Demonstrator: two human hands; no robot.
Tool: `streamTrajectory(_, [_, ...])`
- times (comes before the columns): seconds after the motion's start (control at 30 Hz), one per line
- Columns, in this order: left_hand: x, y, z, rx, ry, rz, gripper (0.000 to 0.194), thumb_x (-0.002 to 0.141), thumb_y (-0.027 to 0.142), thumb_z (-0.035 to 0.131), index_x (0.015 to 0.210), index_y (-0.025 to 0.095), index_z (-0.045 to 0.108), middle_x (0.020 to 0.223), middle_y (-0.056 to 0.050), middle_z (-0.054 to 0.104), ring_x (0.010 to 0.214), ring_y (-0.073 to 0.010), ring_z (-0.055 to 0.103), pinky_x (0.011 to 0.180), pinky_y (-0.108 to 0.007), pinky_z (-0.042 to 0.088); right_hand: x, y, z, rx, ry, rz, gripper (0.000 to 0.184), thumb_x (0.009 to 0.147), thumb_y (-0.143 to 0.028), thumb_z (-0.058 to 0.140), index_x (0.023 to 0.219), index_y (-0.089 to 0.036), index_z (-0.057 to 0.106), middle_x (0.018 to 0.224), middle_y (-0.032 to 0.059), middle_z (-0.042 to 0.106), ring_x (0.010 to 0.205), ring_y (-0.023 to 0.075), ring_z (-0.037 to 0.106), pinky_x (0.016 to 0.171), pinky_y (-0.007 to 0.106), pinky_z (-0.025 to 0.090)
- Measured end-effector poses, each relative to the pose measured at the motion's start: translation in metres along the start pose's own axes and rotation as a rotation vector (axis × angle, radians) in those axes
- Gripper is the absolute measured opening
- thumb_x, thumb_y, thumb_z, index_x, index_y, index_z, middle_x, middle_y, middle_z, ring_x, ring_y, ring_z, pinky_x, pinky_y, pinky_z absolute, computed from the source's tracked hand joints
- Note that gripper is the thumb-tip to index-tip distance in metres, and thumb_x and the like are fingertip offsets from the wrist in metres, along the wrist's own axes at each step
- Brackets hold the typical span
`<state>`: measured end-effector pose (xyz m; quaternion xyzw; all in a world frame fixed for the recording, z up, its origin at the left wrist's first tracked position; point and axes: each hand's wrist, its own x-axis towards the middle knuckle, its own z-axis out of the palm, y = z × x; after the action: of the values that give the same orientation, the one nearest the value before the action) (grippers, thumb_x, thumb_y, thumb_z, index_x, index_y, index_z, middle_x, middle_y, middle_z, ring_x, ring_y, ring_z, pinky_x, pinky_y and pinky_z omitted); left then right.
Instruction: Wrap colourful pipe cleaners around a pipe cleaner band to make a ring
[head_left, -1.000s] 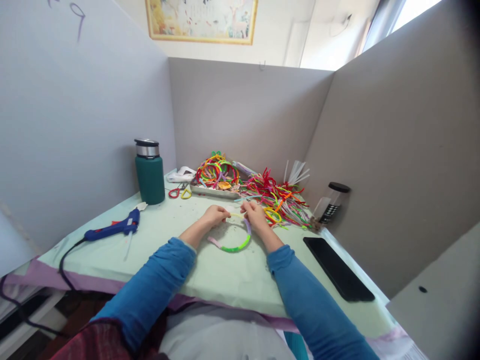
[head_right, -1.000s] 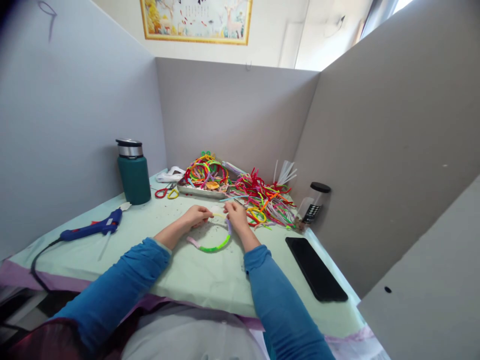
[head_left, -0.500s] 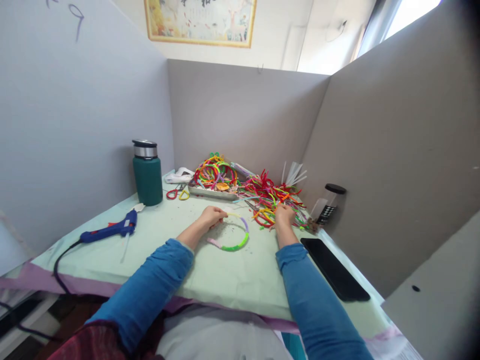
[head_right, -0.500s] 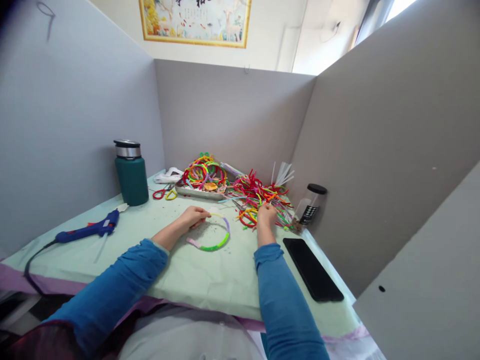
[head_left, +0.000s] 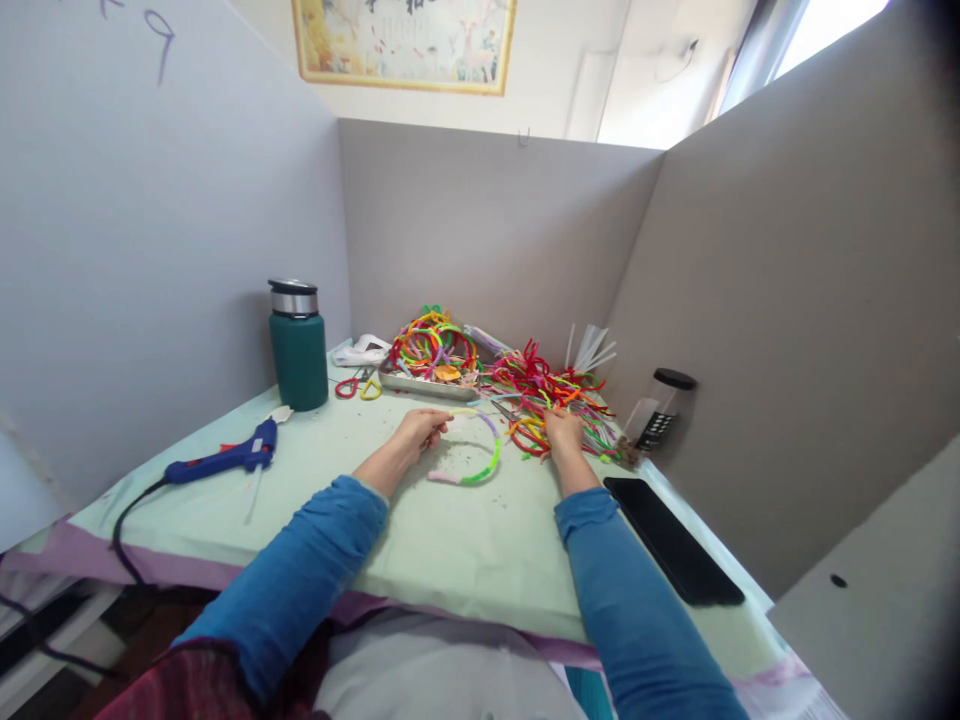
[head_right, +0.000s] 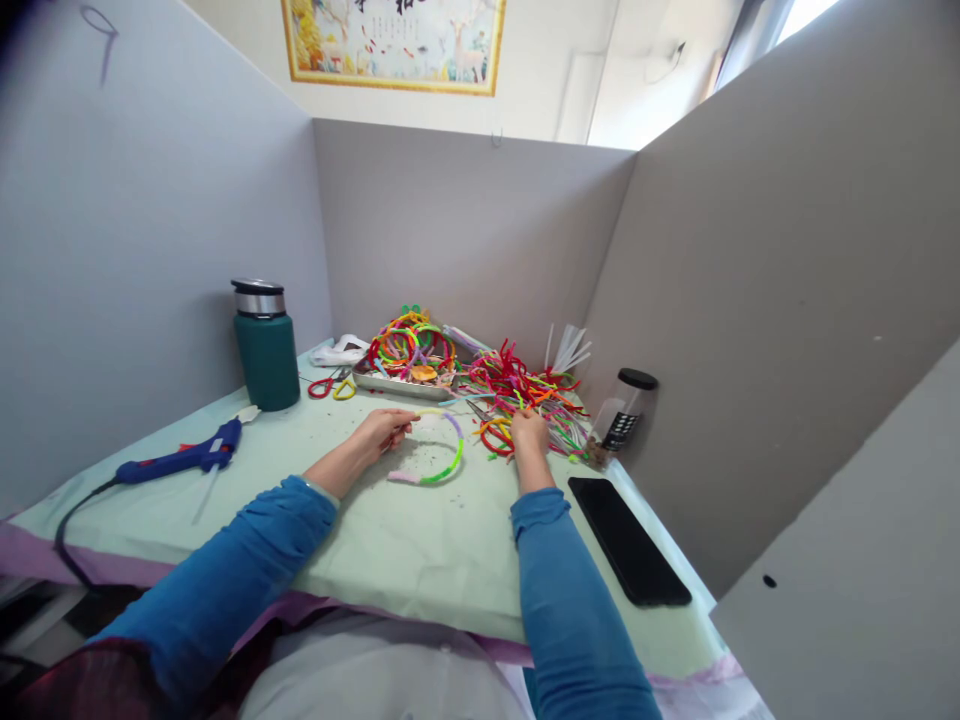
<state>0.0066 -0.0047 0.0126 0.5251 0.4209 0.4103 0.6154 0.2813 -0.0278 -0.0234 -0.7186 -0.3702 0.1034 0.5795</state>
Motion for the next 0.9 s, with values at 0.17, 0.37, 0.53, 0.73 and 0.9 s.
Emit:
streamTrajectory(0.17, [-0.002,0.002,0.001,-0.063,-0.004,0.006,0.016,0.072,0.023,0.068,0.078,0.009,0.061,0.054,0.003,0.052,0.035,-0.0033,0.034,0.036,-0.02,0.022,-0.003,-0.009,-0.002,-0.039,0.002,0.274,0.034,0.07,-0.026,0.057,0.097,-0.014,0.073,0.064,0.0104,0.068,0.041,0.0195,0.055,0.036,0.03,0.04])
streamTrajectory(0.37, [-0.001,0.0,0.001,-0.02,-0.021,0.027,0.017,0.074,0.024,0.067,0.081,0.009,0.061,0.056,0.002,0.053,0.034,-0.0033,0.034,0.036,-0.021,0.021,-0.016,-0.021,0.008,0.026,0.004,0.094,0.035,0.076,-0.037,0.053,0.092,-0.013,0.073,0.062,0.0069,0.066,0.048,0.0178,0.057,0.044,0.026,0.041])
streamTrajectory(0.53, [-0.002,-0.001,0.001,0.054,-0.06,0.03,0.016,0.075,0.026,0.066,0.079,0.01,0.06,0.054,0.003,0.053,0.034,-0.0034,0.033,0.036,-0.021,0.019,-0.036,-0.034,0.021,-0.032,-0.133,-0.139,0.035,0.08,-0.038,0.046,0.074,-0.014,0.071,0.055,0.0038,0.063,0.054,0.0168,0.057,0.053,0.025,0.039])
streamTrajectory(0.73, [-0.003,-0.001,0.003,0.102,-0.092,0.015,0.021,0.073,0.03,0.069,0.077,0.011,0.059,0.054,0.004,0.051,0.034,-0.0032,0.033,0.036,-0.021,0.02,-0.056,-0.041,0.03,-0.238,-0.283,-0.439,0.031,0.08,-0.032,0.048,0.067,-0.016,0.07,0.067,0.005,0.067,0.063,0.0164,0.055,0.059,0.025,0.035])
streamTrajectory(0.9, [-0.003,-0.003,0.003,0.143,-0.109,0.015,0.021,0.074,0.03,0.067,0.077,0.012,0.059,0.055,0.004,0.052,0.033,-0.0035,0.034,0.036,-0.022,0.019,-0.048,-0.036,0.028,-0.208,-0.248,-0.381,0.034,0.082,-0.035,0.046,0.073,-0.016,0.072,0.066,0.0052,0.067,0.064,0.0173,0.056,0.058,0.025,0.037])
